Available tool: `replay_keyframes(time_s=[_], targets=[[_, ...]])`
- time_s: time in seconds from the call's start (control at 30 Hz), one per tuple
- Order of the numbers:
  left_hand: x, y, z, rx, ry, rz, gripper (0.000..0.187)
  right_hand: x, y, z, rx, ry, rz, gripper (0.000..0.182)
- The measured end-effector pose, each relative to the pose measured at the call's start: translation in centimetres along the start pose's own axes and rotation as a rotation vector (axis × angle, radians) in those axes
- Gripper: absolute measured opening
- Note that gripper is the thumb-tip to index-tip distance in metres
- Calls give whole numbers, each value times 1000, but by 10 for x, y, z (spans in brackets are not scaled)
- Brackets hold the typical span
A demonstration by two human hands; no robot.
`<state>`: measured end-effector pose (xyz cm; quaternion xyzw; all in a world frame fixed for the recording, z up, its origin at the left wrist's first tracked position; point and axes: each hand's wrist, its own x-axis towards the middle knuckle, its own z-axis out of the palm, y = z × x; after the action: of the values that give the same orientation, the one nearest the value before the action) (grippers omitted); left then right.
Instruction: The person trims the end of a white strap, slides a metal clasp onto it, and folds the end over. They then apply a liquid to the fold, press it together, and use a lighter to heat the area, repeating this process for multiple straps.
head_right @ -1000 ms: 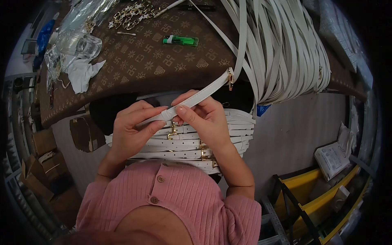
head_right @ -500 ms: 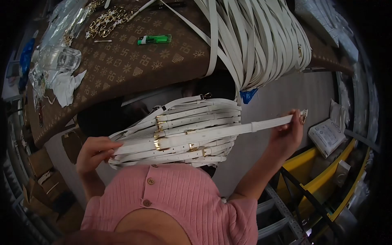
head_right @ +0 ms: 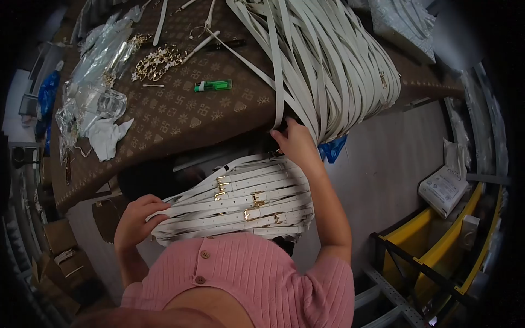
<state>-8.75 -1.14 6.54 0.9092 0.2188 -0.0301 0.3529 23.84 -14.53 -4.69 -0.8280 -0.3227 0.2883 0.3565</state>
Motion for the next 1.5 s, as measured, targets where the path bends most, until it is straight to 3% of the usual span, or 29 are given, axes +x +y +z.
replay_keyframes(time_s=[0.03,0.1,0.2,0.27,0.33,0.37,0.43,0.53,0.6,0.63,0.73,0.8,0.87,1.07,1.13,1.3,1.4,1.5], targets=[[6,5,-3,16,14,9,24,12,0,6,-4,-63,60,24],[23,17,-7,-108,68,30,23,6,-13,8,-119,-45,-228,22],[60,32,15,-275,162,96,23,-24,-54,6,443,-304,-223,18],[83,38,36,-384,197,114,22,-35,-76,5,564,-315,-254,17],[99,38,53,-399,-96,212,22,-41,-96,1,811,-349,-173,16],[99,39,55,-405,-95,211,22,-40,-97,4,806,-351,-169,16],[96,40,57,-871,-222,6,16,-35,-96,10,819,-196,-265,16],[81,26,47,-920,-88,-61,18,-26,-97,0,1053,25,-155,16],[73,25,35,-943,-76,-162,17,-17,-95,2,1204,67,-183,19],[69,24,31,-924,-68,-173,16,-14,-92,8,1259,-16,-232,17],[63,26,31,-1024,-29,-221,17,-33,-100,30,897,-306,-173,16],[60,27,30,-1129,-24,-236,18,-50,-100,55,766,-495,-283,17],[56,27,30,-1144,-18,-280,19,-51,-105,52,777,-547,-200,13],[41,23,33,-1127,-114,-281,19,-36,-117,40,848,-363,-158,9],[31,20,30,-1115,-114,-307,18,-21,-120,30,994,-153,-104,10],[-32,-35,21,-950,-149,-246,17,27,-123,-2,1364,56,-307,9],[-96,-78,17,-996,-44,-453,15,44,-124,-19,1515,101,-414,7],[-171,-136,23,-873,2,-697,15,58,-126,-24,1702,-5,-423,10]])
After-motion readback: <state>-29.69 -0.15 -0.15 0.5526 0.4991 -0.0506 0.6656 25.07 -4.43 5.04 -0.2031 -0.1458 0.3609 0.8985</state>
